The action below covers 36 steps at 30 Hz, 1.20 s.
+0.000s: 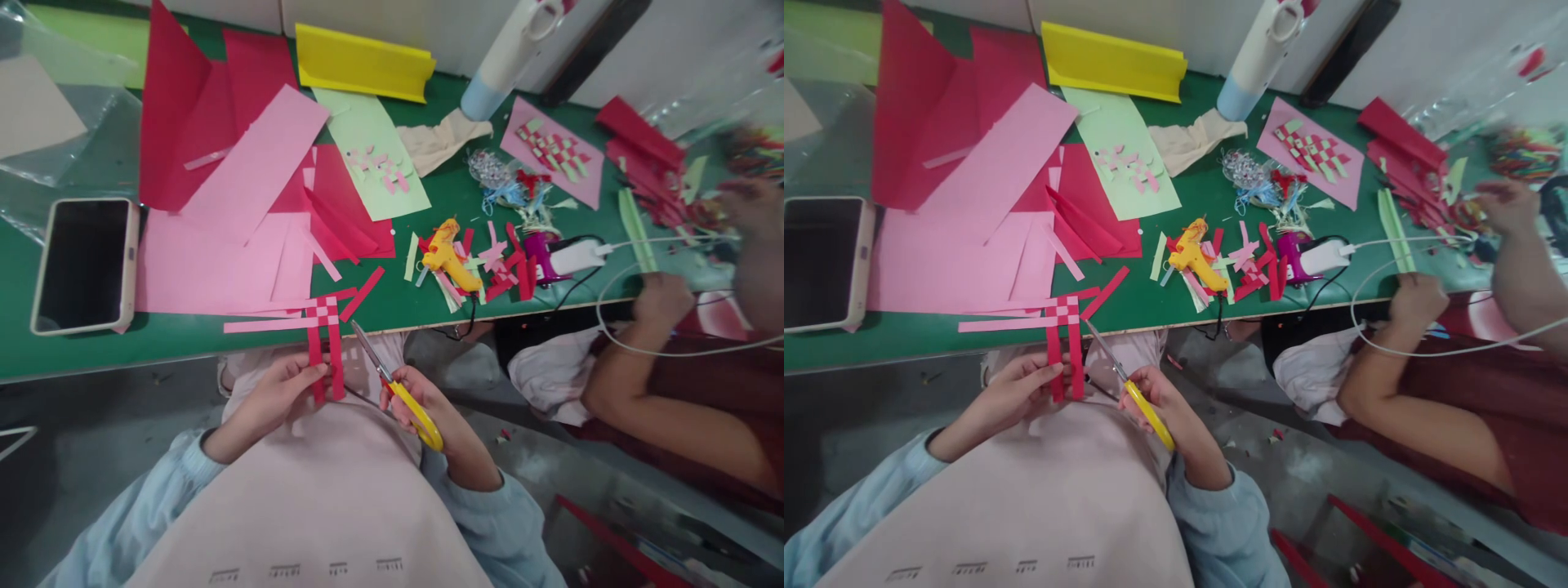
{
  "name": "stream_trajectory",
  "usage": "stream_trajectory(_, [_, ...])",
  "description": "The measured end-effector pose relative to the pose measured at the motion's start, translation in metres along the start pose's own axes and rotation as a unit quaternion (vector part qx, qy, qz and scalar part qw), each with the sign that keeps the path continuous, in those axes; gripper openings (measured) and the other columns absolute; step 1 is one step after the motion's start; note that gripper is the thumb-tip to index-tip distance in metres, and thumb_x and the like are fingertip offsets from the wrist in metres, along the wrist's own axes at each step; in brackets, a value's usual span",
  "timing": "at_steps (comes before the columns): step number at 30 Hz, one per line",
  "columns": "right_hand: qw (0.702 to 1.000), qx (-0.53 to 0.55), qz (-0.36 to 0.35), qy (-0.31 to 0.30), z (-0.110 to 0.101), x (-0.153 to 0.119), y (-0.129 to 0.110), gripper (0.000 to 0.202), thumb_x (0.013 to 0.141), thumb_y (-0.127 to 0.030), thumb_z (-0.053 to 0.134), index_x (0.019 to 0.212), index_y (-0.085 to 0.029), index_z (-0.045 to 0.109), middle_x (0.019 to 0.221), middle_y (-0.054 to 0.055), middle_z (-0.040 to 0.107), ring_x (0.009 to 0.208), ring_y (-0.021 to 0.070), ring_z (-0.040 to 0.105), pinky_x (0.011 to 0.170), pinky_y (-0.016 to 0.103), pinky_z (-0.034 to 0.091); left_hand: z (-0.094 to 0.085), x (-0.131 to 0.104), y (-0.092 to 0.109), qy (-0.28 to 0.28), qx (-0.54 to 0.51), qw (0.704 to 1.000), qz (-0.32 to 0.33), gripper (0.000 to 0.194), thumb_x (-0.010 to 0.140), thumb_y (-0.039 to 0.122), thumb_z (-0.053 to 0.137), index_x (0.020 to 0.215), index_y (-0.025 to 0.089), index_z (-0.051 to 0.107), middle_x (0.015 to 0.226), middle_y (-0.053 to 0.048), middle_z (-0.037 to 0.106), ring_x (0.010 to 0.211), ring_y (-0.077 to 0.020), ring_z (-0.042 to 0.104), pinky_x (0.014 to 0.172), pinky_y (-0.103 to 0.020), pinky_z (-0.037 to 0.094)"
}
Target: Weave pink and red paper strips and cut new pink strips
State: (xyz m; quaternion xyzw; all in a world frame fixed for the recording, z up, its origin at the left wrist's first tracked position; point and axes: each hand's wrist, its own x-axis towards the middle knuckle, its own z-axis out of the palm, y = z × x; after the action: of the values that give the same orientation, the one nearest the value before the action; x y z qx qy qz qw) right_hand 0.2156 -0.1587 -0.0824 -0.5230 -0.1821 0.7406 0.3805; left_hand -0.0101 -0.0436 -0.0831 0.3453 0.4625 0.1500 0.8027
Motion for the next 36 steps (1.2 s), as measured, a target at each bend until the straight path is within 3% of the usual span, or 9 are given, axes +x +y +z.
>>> stream_trajectory(6, [1.000, 0.001, -0.018, -0.010, -0.001, 0.001, 0.003, 0.049, 0.075, -0.054, 0.075, 0.094, -0.022, 0.044, 0.065, -0.005, 0.057, 0.042, 0.0048, 0.039, 0.040, 0.019, 0.027, 0.009, 0.001, 0.008, -0.009, -0.077, 0.997, -0.011, 0.044, 0.070, 0.051, 0.087, 0.094, 0.015, 0.078, 0.088, -0.011, 0.081, 0.073, -0.0223, 0.074, 0.072, -0.035, 0.061])
stream_trajectory(14, [1.000, 0.022, 0.005, -0.005, 0.000, -0.001, -0.002, 0.044, 0.072, -0.043, 0.076, 0.094, -0.022, 0.045, 0.073, -0.003, 0.064, 0.044, 0.0043, 0.038, 0.040, 0.019, 0.027, 0.008, -0.001, 0.008, -0.011, -0.092, 0.996, -0.001, 0.040, 0.072, 0.047, 0.086, 0.095, 0.016, 0.078, 0.086, -0.010, 0.081, 0.084, -0.0251, 0.076, 0.074, -0.035, 0.062])
stream_trajectory(29, [0.999, 0.027, 0.016, 0.014, 0.002, -0.002, 0.000, 0.042, 0.074, -0.036, 0.076, 0.097, -0.022, 0.043, 0.079, -0.002, 0.066, 0.046, 0.0029, 0.041, 0.040, 0.016, 0.027, 0.009, -0.003, 0.001, -0.028, -0.139, 0.990, -0.015, 0.037, 0.072, 0.043, 0.088, 0.094, 0.015, 0.078, 0.088, -0.011, 0.081, 0.080, -0.0239, 0.076, 0.072, -0.034, 0.062])
stream_trajectory(36, [0.999, 0.047, 0.015, 0.008, 0.000, -0.001, 0.003, 0.043, 0.071, -0.036, 0.077, 0.098, -0.022, 0.046, 0.076, -0.002, 0.065, 0.047, 0.0042, 0.043, 0.040, 0.016, 0.028, 0.004, -0.002, -0.002, -0.024, -0.144, 0.989, -0.015, 0.040, 0.075, 0.037, 0.086, 0.107, 0.016, 0.076, 0.100, -0.014, 0.081, 0.094, -0.0291, 0.077, 0.080, -0.040, 0.061])
